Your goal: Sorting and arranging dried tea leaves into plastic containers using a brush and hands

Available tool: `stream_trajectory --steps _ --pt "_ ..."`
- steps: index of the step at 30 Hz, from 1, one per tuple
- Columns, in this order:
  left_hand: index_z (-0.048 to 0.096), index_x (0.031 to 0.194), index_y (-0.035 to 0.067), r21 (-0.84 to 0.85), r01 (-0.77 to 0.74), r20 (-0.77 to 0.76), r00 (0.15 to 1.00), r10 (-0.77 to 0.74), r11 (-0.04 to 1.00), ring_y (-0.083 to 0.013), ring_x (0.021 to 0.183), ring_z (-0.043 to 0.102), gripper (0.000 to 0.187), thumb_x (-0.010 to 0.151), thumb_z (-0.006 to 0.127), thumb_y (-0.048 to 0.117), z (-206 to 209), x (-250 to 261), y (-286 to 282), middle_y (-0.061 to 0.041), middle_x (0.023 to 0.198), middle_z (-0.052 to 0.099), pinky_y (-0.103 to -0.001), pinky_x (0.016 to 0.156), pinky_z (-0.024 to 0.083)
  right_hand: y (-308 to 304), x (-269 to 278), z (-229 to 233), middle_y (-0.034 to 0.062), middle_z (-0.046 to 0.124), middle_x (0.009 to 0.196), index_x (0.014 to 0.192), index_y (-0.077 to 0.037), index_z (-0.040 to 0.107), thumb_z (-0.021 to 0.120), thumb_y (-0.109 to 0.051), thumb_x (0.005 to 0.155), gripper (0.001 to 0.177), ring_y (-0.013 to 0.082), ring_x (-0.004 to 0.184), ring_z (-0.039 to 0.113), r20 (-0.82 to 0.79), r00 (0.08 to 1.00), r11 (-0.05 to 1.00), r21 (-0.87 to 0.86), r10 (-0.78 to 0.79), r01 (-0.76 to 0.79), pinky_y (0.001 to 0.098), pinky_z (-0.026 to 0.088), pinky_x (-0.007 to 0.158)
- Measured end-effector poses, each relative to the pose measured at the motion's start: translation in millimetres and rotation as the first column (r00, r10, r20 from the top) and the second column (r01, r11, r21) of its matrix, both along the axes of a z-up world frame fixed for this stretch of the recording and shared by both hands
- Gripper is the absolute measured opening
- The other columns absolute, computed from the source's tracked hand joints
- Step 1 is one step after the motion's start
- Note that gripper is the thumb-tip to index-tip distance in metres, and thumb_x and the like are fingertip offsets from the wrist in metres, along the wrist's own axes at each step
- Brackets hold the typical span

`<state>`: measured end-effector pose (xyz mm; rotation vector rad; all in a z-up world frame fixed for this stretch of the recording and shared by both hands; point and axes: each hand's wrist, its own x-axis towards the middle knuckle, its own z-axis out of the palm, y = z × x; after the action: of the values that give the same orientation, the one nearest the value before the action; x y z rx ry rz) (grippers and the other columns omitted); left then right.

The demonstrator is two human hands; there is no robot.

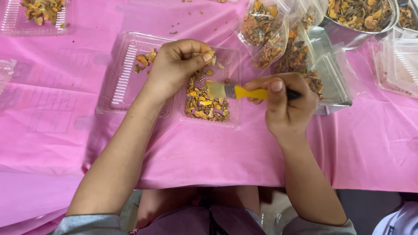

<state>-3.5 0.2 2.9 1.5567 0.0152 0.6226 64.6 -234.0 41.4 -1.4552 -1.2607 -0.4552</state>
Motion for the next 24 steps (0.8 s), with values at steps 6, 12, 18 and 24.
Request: stream_trajectory --steps 6,12,18,24 --pt "0.076 0.105 0.012 0.245 -0.02 -0.045 0.998 0.032 0.969 -0.0017 0.066 0.048 0.009 0.098 0.076 0.007 6 -8 -8 0.008 0.076 0.064 -0.017 0.059 0.04 -1 12 4 0.0243 0.069 0.1 0.109 -0.007 0.046 0.044 -0.032 0.118 0.026 0.0291 0.056 0.066 0.0 0.988 0.936 0.32 0.152 -0.144 0.0335 0.053 0.048" --pt "0.074 0.101 0.01 0.206 -0.046 0.01 0.999 0.045 0.978 -0.001 0.078 0.059 0.003 0.099 0.074 0.012 12 -11 -1 0.005 0.088 0.071 -0.016 0.07 0.047 -3 0 4 0.0181 0.073 0.091 0.102 0.0 0.051 0.044 -0.026 0.116 0.03 0.0298 0.085 0.078 -0.027 0.999 0.999 0.028 -0.038 0.038 0.0375 0.064 0.077" --pt "0.04 0.065 0.013 0.782 -0.224 0.02 0.942 0.335 0.581 -0.0124 0.06 0.034 0.027 0.075 0.054 -0.008 19 -31 34 0.001 0.061 0.036 -0.031 0.062 0.033 -2 8 -1 0.0138 0.076 0.092 0.104 -0.001 0.05 0.043 -0.03 0.117 0.033 0.0256 0.082 0.077 0.084 0.989 0.992 0.008 -0.124 0.124 0.0313 0.056 0.067" --pt "0.079 0.112 0.015 0.956 -0.224 0.074 0.805 0.589 0.187 -0.0437 0.091 0.06 0.046 0.07 0.063 0.003 -12 -31 64 -0.016 0.09 0.067 -0.053 0.079 0.049 1 20 -9 0.0118 0.077 0.091 0.103 -0.002 0.05 0.042 -0.029 0.118 0.031 0.0148 0.056 0.057 0.16 0.967 0.98 0.006 -0.196 0.198 0.0282 0.042 0.053"
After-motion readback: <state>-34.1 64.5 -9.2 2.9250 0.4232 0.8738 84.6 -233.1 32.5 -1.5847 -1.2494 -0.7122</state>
